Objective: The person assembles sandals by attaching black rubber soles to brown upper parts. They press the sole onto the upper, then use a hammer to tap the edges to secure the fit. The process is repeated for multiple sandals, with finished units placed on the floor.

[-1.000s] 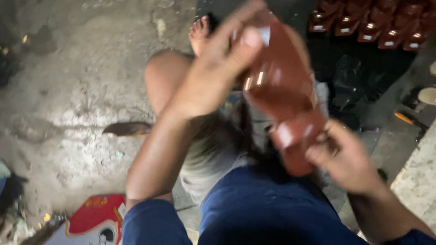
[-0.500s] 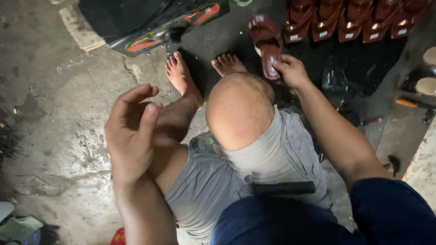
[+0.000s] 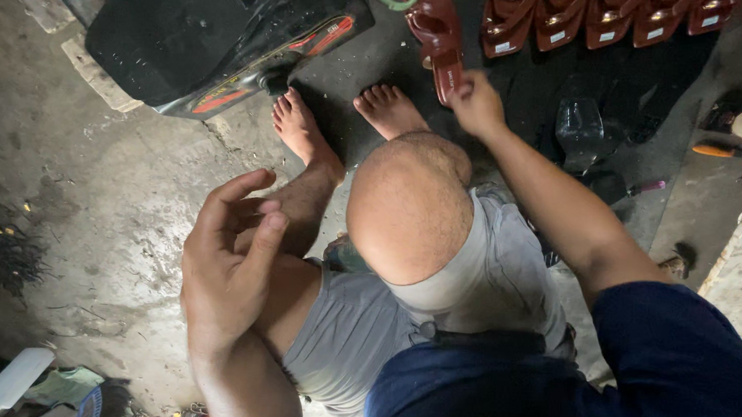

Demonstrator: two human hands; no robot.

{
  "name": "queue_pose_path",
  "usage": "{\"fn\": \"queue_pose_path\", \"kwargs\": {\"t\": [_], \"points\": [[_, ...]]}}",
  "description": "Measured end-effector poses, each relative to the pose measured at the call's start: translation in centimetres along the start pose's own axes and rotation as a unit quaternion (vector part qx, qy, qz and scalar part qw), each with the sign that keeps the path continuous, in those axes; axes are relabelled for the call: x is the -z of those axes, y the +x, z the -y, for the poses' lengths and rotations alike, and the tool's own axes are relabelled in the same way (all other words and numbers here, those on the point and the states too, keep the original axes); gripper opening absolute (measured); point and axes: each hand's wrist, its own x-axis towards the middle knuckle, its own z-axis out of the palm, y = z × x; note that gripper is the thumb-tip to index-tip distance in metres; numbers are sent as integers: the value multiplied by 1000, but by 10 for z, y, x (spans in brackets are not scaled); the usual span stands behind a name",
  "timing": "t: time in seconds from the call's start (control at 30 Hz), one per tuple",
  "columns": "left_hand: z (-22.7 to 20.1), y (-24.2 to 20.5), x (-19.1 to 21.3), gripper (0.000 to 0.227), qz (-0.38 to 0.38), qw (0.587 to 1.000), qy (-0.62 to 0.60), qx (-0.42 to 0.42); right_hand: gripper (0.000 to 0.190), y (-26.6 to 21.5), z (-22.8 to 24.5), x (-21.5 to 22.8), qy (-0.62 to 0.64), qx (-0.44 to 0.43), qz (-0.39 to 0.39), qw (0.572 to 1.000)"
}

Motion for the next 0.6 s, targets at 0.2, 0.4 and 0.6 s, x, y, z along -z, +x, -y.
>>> {"fn": "queue_pose_path", "kwargs": {"t": [0.2, 0.4, 0.6], "points": [[1, 0, -1, 43, 4, 1000, 3, 1, 76, 42, 48, -8, -86, 107, -130, 982], [3, 2, -4, 43, 4, 1000, 10, 23, 87, 64, 67, -16, -130, 33, -36, 990], [0, 4, -7, 42, -9, 997, 74, 19, 68, 44, 49, 38, -5, 116, -42, 992]]}}
